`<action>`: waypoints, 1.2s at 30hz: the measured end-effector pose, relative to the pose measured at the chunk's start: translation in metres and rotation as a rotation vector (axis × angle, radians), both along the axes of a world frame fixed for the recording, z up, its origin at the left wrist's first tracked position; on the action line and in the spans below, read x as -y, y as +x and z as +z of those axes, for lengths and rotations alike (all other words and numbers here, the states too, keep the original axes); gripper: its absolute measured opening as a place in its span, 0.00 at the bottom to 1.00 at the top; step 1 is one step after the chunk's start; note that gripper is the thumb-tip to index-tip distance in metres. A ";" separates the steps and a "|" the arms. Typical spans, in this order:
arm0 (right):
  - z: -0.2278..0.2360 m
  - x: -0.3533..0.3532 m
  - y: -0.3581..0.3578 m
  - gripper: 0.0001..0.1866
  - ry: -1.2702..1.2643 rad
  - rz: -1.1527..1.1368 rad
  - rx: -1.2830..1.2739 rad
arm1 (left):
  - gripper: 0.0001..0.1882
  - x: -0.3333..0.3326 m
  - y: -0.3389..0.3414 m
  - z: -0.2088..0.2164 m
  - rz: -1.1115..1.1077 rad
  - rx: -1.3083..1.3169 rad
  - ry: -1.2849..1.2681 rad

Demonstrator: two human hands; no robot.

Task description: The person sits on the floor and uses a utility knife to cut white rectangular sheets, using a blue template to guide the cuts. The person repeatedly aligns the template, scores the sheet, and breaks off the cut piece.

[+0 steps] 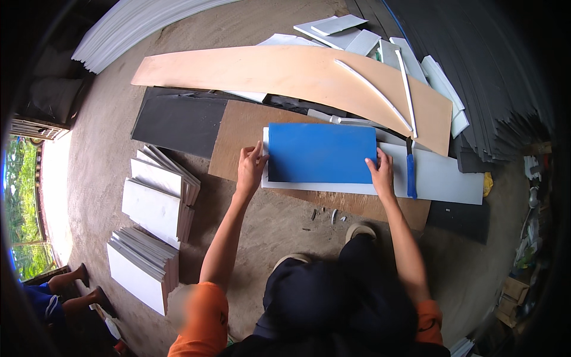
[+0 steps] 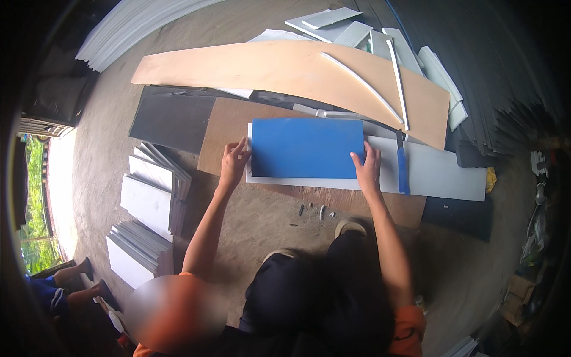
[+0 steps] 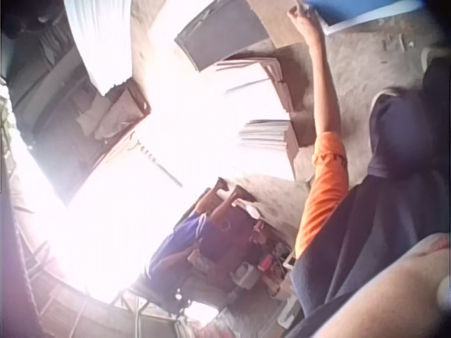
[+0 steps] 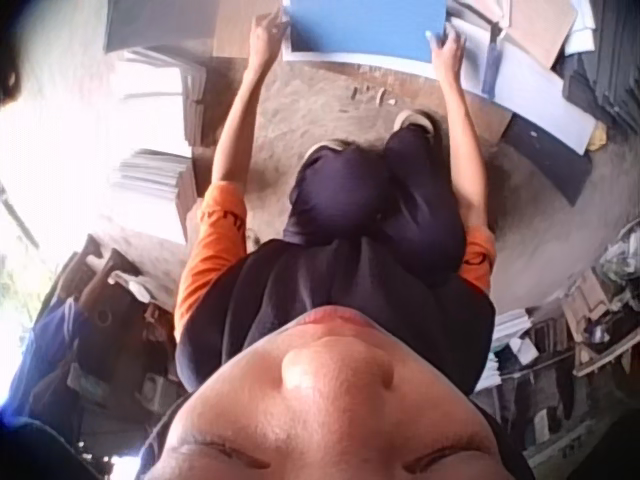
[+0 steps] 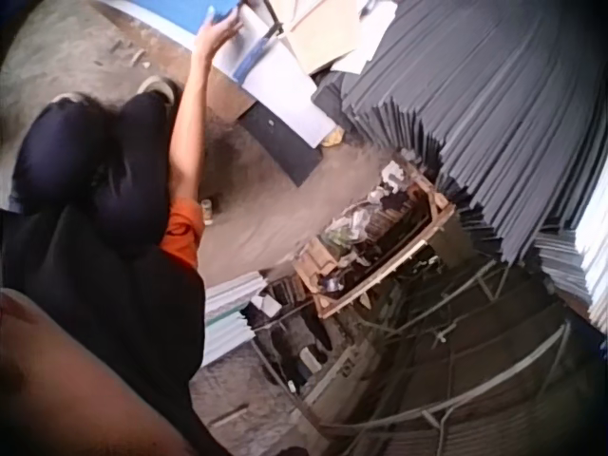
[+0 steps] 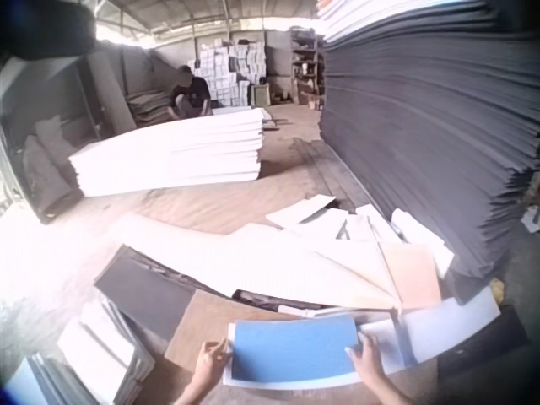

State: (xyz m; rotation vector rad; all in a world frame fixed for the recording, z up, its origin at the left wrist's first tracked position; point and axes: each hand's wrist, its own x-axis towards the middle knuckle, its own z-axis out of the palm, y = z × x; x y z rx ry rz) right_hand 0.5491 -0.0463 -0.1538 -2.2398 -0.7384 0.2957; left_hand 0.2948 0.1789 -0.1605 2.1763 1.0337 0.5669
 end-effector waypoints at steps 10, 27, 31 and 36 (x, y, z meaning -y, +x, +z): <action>-0.003 -0.009 -0.010 0.29 -0.038 0.067 -0.001 | 0.21 -0.005 -0.009 -0.001 -0.040 0.002 -0.136; -0.006 0.004 -0.010 0.30 -0.066 0.073 -0.036 | 0.21 0.009 -0.017 -0.001 -0.020 -0.020 -0.143; -0.004 0.002 -0.010 0.30 -0.070 0.078 -0.029 | 0.20 0.008 -0.018 -0.005 -0.016 -0.003 -0.113; -0.007 0.003 -0.008 0.30 -0.033 0.078 -0.044 | 0.19 0.005 -0.016 -0.005 -0.019 0.022 -0.129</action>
